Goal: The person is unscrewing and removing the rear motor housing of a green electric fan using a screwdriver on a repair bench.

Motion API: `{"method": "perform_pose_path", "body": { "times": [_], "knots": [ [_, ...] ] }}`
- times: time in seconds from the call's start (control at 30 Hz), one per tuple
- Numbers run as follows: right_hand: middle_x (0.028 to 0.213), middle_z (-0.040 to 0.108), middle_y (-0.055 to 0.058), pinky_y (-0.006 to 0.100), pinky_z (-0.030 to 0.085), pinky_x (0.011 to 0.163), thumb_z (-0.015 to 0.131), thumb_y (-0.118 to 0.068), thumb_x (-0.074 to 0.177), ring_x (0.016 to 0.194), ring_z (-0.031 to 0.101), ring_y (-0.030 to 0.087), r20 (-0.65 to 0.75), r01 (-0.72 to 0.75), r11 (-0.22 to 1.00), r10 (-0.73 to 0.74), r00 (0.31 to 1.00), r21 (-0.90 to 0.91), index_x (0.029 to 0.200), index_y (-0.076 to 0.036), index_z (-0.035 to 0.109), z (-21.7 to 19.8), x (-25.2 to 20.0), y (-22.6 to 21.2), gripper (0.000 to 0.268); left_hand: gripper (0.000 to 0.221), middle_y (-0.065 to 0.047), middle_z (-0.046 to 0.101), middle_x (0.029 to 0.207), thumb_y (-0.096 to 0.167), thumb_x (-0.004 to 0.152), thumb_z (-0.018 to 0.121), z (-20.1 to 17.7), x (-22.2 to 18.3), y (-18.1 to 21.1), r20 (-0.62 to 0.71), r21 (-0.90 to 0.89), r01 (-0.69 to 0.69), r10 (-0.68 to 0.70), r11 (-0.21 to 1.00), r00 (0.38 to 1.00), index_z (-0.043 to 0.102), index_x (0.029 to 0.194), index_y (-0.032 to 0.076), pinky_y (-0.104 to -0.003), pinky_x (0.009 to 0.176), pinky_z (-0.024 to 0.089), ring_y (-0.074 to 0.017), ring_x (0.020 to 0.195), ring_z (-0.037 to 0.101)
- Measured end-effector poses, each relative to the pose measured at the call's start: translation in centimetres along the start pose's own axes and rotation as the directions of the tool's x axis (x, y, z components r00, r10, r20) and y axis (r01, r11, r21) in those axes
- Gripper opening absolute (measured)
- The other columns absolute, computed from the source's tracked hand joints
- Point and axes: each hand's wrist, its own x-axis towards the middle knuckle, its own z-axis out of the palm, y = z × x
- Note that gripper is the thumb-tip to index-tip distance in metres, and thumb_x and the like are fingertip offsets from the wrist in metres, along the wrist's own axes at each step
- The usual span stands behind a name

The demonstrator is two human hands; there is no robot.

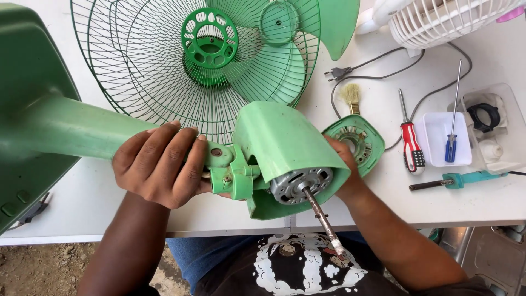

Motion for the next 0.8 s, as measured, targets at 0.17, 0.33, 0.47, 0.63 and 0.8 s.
{"method": "perform_pose_path", "body": {
  "times": [0.17,0.33,0.47,0.63,0.8],
  "knots": [
    [0.102,0.077,0.012,0.035,0.064,0.080,0.078,-0.004,0.083,0.095,0.074,0.024,-0.071,0.026,0.996,-0.020,0.997,0.088,0.120,0.001,0.071,2.2,-0.2,-2.6,0.037,0.057,-0.004,0.072,0.067,0.039,0.110,0.025,0.1,0.0,0.0,0.044,0.021,-0.016,0.015,1.000,0.999,0.066,0.080,0.011,-0.029,0.061,0.047,-0.0215,0.061,0.072],
    [0.105,0.078,0.013,0.033,0.065,0.077,0.074,-0.004,0.084,0.092,0.075,0.022,-0.201,-0.012,0.975,-0.034,0.979,-0.222,0.121,0.001,0.073,2.3,-0.5,-4.0,0.037,0.057,-0.004,0.073,0.067,0.036,0.110,0.026,0.4,-0.1,0.2,0.058,0.006,-0.019,0.019,1.000,0.998,0.067,0.081,0.010,-0.030,0.063,0.047,-0.0223,0.062,0.073],
    [0.105,0.075,0.010,0.032,0.063,0.080,0.076,-0.004,0.083,0.093,0.072,0.019,-0.105,-0.047,0.984,0.029,0.994,-0.171,0.113,-0.001,0.071,1.2,-0.3,-3.9,0.032,0.056,-0.004,0.072,0.066,0.036,0.110,0.026,0.3,-0.2,0.1,0.062,0.005,-0.028,0.028,1.000,0.998,0.065,0.079,0.011,-0.029,0.062,0.047,-0.0214,0.061,0.072],
    [0.106,0.068,0.003,0.029,0.056,0.078,0.076,-0.008,0.082,0.092,0.065,0.014,0.040,-0.128,0.965,0.141,0.989,-0.230,0.115,-0.007,0.062,0.8,-0.3,-4.7,0.035,0.055,-0.004,0.070,0.065,0.036,0.110,0.025,0.4,-0.1,0.3,0.051,-0.009,-0.018,0.019,1.000,0.999,0.062,0.078,0.011,-0.028,0.060,0.046,-0.0209,0.059,0.071],
    [0.106,0.068,0.002,0.031,0.056,0.082,0.072,-0.023,0.089,0.095,0.065,0.014,0.153,-0.020,0.983,0.049,0.987,-0.184,0.119,-0.007,0.063,0.9,0.0,-4.2,0.035,0.056,-0.003,0.070,0.066,0.037,0.110,0.025,0.3,-0.1,0.3,0.059,-0.009,-0.010,0.011,1.000,0.998,0.063,0.078,0.011,-0.029,0.061,0.047,-0.0206,0.060,0.071]
  ]
}}
